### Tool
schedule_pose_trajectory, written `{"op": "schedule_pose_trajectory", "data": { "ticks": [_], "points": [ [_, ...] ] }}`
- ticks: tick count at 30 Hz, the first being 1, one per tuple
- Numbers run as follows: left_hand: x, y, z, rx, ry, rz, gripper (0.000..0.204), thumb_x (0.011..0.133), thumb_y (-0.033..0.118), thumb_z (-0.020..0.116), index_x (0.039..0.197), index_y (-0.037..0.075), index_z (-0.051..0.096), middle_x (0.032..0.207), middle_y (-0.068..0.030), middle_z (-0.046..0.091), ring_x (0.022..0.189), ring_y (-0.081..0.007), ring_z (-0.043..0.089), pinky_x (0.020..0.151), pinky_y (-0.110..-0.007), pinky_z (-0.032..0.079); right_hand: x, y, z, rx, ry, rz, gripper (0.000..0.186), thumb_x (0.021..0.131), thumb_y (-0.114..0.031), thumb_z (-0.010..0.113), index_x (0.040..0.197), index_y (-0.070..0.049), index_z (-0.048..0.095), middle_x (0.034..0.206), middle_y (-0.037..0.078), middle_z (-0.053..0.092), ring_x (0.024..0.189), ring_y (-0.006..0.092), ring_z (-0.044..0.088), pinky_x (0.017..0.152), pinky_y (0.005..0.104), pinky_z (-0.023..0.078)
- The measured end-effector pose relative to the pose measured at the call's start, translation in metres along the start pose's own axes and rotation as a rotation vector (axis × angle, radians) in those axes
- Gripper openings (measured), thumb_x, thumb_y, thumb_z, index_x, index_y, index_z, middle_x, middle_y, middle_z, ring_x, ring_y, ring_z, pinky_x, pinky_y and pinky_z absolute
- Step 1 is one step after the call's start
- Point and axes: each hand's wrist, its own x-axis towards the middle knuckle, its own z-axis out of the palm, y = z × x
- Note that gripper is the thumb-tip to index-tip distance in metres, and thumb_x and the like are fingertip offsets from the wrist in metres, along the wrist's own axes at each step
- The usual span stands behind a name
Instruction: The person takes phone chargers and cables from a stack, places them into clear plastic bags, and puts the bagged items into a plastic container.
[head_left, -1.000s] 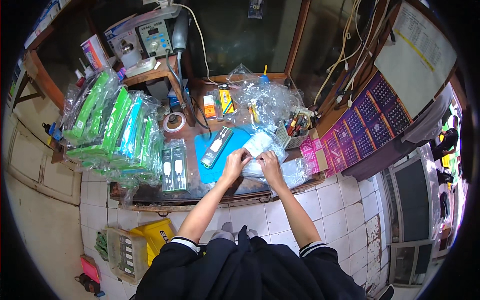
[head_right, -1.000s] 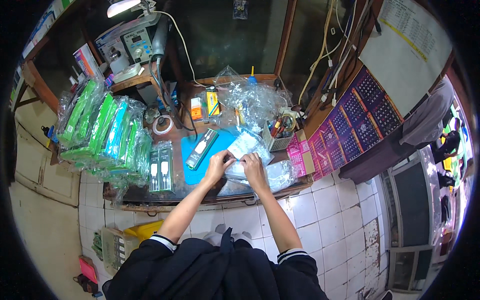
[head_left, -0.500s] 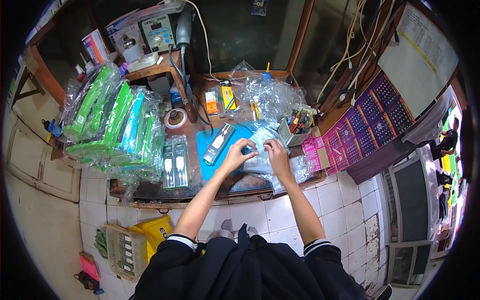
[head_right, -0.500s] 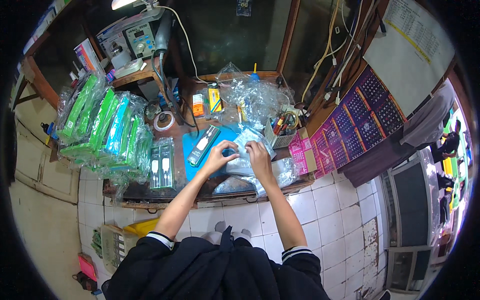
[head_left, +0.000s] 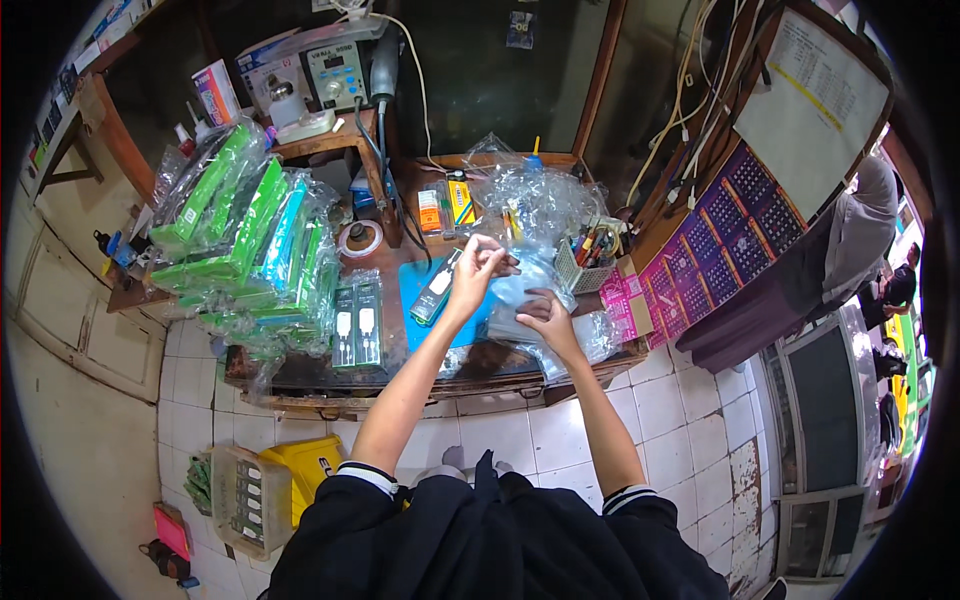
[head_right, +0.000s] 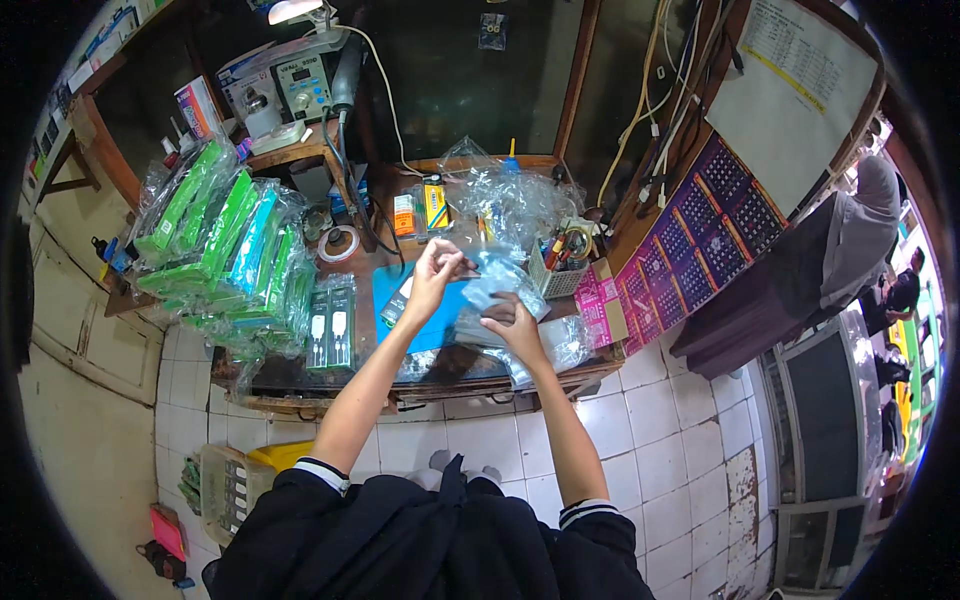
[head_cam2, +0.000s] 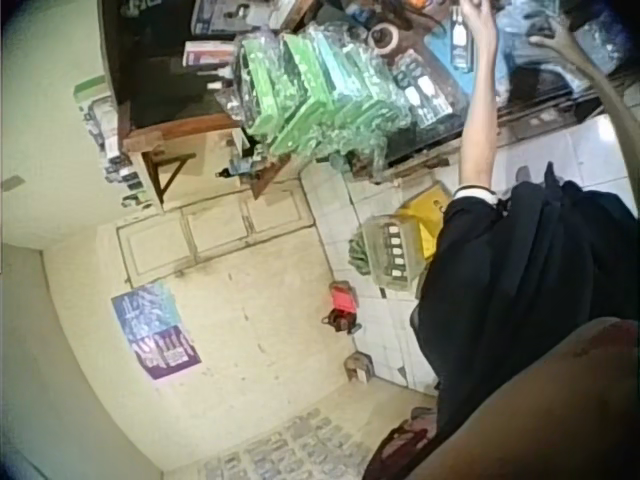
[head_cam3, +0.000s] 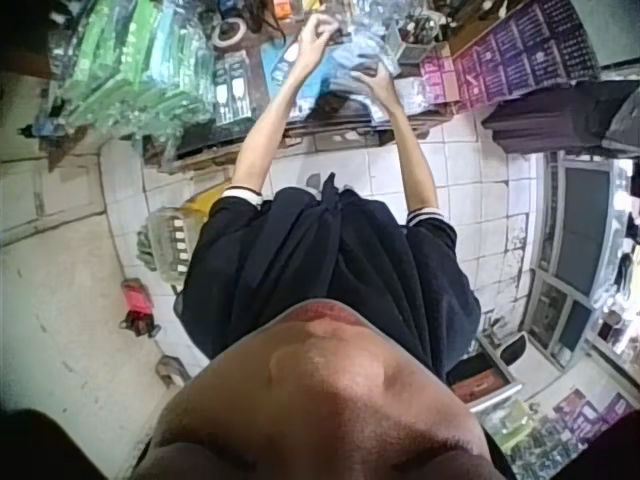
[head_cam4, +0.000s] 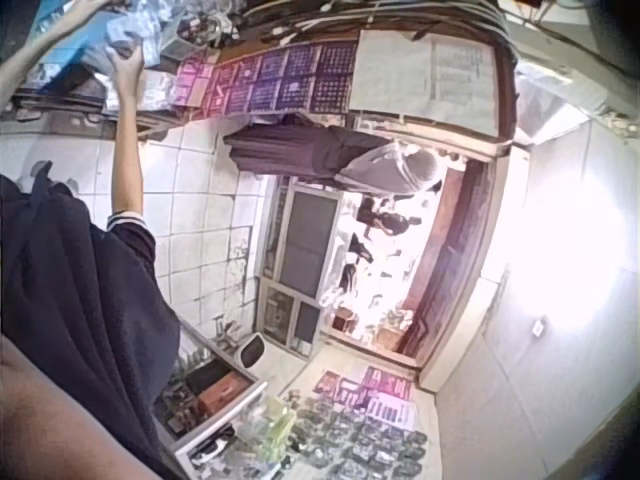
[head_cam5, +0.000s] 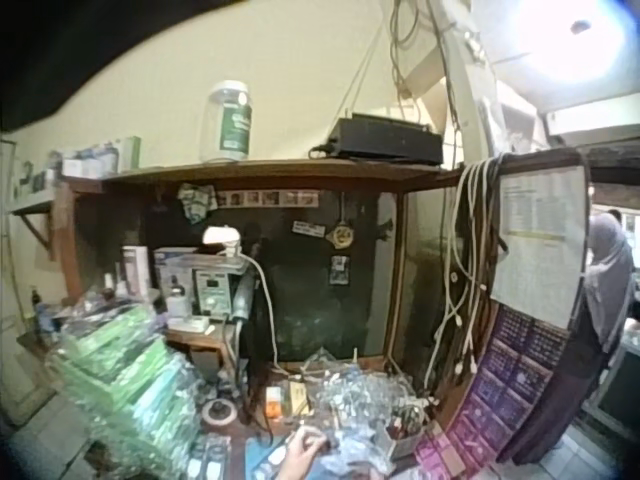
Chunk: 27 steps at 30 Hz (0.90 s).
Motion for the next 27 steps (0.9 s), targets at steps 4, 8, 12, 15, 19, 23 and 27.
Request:
{"op": "schedule_pose_trajectory", "data": {
  "ticks": [4,8,12,15,19,23,27],
  "points": [
    [0.006,0.029,-0.009,-0.008,0.068,-0.003,0.012,0.089,0.014,0.045,0.096,0.005,0.040,0.085,-0.0127,0.060,0.078,-0.0218,0.062,0.069,-0.029,0.051,-0.003,-0.010,0.009,-0.208,0.047,-0.044,0.017,0.073,-0.011,0.067,0.084,0.000,0.061,0.081,0.006,0.064,0.076,0.0115,0.060,0.073,0.0238,0.045],
    [0.009,0.069,-0.012,-0.098,0.198,0.013,0.020,0.090,0.023,0.045,0.097,0.005,0.039,0.090,-0.0144,0.057,0.080,-0.0262,0.062,0.071,-0.034,0.052,0.006,-0.020,0.014,-0.257,0.031,-0.081,0.013,0.073,-0.010,0.066,0.079,0.001,0.062,0.079,0.006,0.064,0.075,0.0111,0.060,0.069,0.0236,0.045],
    [0.008,0.098,-0.024,-0.153,0.245,0.028,0.022,0.090,0.024,0.044,0.100,0.006,0.038,0.097,-0.0179,0.055,0.085,-0.0282,0.061,0.076,-0.036,0.051,0.018,-0.010,0.015,-0.199,-0.002,-0.126,0.012,0.075,-0.010,0.064,0.081,0.000,0.061,0.075,0.005,0.064,0.070,0.0110,0.061,0.067,0.0228,0.046],
    [0.007,0.108,-0.036,-0.168,0.323,0.079,0.023,0.091,0.024,0.042,0.103,0.005,0.035,0.099,-0.0205,0.054,0.086,-0.0299,0.060,0.074,-0.036,0.050,0.024,-0.006,0.018,-0.135,0.028,-0.112,0.013,0.076,-0.008,0.063,0.085,0.000,0.060,0.074,0.006,0.063,0.071,0.0105,0.060,0.067,0.0217,0.046],
    [0.003,0.097,-0.068,-0.119,0.480,0.111,0.025,0.091,0.021,0.043,0.105,0.004,0.032,0.101,-0.0221,0.053,0.085,-0.0303,0.060,0.072,-0.035,0.051,0.030,-0.019,0.033,0.122,0.014,-0.060,0.010,0.080,-0.007,0.059,0.086,0.000,0.060,0.075,0.006,0.063,0.069,0.0115,0.060,0.064,0.0216,0.046],
    [-0.007,0.045,-0.122,0.634,0.805,0.287,0.051,0.078,0.016,0.062,0.115,0.000,0.030,0.107,-0.0213,0.045,0.095,-0.0275,0.049,0.084,-0.036,0.040,0.036,-0.023,0.044,0.041,-0.021,0.110,0.014,0.081,-0.011,0.058,0.089,0.001,0.060,0.074,0.007,0.063,0.061,0.0091,0.056,0.053,0.0201,0.042],
    [-0.056,0.055,-0.073,1.021,0.641,0.447,0.055,0.067,0.015,0.069,0.112,0.003,0.040,0.115,-0.0170,0.037,0.113,-0.0311,0.032,0.097,-0.042,0.025,0.036,-0.027,0.046,0.160,0.032,0.294,0.012,0.081,-0.009,0.056,0.088,0.001,0.057,0.073,0.010,0.062,0.057,0.0108,0.057,0.050,0.0196,0.041]
  ]
}}
